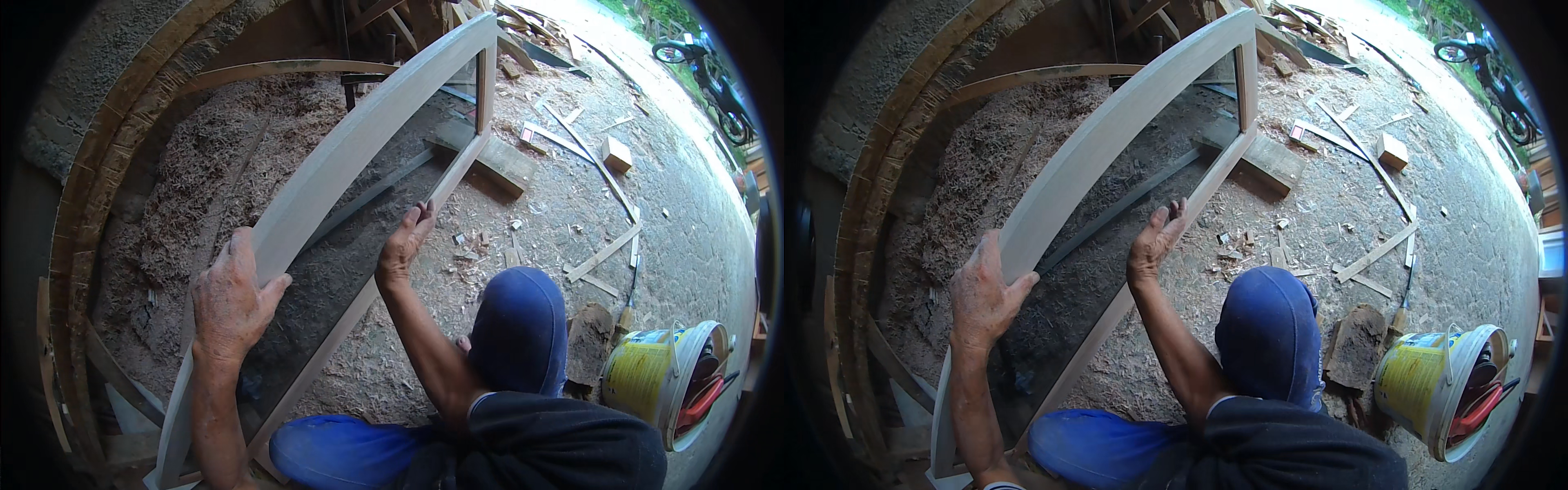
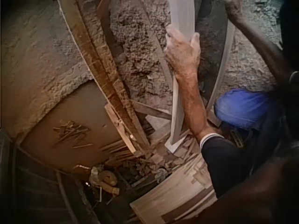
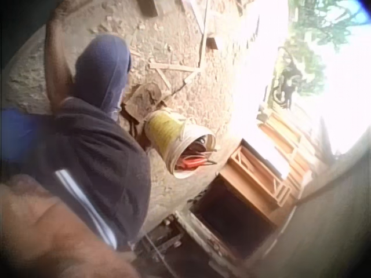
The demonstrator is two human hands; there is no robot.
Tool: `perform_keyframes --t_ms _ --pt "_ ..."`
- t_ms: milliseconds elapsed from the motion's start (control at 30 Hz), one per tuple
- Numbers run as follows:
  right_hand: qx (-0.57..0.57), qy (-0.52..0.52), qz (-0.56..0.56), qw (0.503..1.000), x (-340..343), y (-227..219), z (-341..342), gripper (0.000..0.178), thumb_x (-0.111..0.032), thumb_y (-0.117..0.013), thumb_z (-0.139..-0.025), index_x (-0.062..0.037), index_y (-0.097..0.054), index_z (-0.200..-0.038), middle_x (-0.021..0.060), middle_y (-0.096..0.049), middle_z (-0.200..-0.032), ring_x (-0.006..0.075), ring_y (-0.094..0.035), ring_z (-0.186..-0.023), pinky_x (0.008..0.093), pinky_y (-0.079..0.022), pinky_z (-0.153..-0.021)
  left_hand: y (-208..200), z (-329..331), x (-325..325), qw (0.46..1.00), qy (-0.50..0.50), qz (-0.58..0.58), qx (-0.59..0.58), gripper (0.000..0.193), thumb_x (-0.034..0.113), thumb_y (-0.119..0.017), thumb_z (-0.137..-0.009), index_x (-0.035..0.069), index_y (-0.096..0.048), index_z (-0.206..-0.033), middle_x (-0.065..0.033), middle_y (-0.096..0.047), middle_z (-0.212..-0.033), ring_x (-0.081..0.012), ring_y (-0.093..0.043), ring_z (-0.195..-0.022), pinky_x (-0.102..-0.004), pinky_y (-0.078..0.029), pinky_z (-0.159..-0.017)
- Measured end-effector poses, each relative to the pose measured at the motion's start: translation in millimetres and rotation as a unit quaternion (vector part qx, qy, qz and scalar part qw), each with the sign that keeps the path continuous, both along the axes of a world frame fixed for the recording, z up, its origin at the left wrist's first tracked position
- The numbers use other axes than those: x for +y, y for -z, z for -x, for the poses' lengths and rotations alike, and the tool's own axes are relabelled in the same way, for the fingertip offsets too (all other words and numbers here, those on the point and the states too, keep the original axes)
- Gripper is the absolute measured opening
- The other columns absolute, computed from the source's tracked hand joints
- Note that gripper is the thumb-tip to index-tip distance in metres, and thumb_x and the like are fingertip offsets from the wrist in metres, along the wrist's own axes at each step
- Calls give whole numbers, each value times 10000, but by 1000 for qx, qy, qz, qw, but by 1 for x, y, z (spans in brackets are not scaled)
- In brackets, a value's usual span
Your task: The person assembles a wooden frame with a glass panel, using a hammer to secure joints and a hand saw to trim excess wood. The person works on the floor, adjusting the frame and tools as needed.
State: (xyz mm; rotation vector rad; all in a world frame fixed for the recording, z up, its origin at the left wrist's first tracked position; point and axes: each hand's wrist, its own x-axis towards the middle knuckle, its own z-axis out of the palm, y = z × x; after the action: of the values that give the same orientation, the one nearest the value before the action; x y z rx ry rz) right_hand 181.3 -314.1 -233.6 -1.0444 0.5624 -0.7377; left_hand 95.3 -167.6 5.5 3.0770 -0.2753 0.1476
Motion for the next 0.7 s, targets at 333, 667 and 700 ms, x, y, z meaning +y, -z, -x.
perform_keyframes --t_ms 333,667,700 --pt "-403 74 312 857 -54 -320 -113 387 -277 -633 -951 -52 -522 -1247 146 -539 -1076 307 -542 -1047 439 -390 -902 -18 -24 4 997 -43 -24 64 559 248 -849 -759 6 -522 -1144 -292 -702 -1057 -461 -702 -1003 -516 -555 -904" --pt "66 -100 41 992 -172 74 -79 854 -478 -754 -904 -10 -345 -1490 205 -437 -1426 296 -474 -1301 431 -403 -1094 -19 -7 -21 992 -45 87 81 542 170 -842 -725 0 -534 -1138 -281 -713 -987 -462 -709 -969 -505 -554 -829" --pt "132 -103 -29 985 -167 103 -74 965 -540 -764 -875 13 -310 -1522 236 -387 -1473 323 -457 -1321 454 -397 -1099 -18 -5 -24 993 -61 71 78 546 171 -843 -721 1 -533 -1138 -280 -713 -983 -462 -709 -964 -505 -553 -825"
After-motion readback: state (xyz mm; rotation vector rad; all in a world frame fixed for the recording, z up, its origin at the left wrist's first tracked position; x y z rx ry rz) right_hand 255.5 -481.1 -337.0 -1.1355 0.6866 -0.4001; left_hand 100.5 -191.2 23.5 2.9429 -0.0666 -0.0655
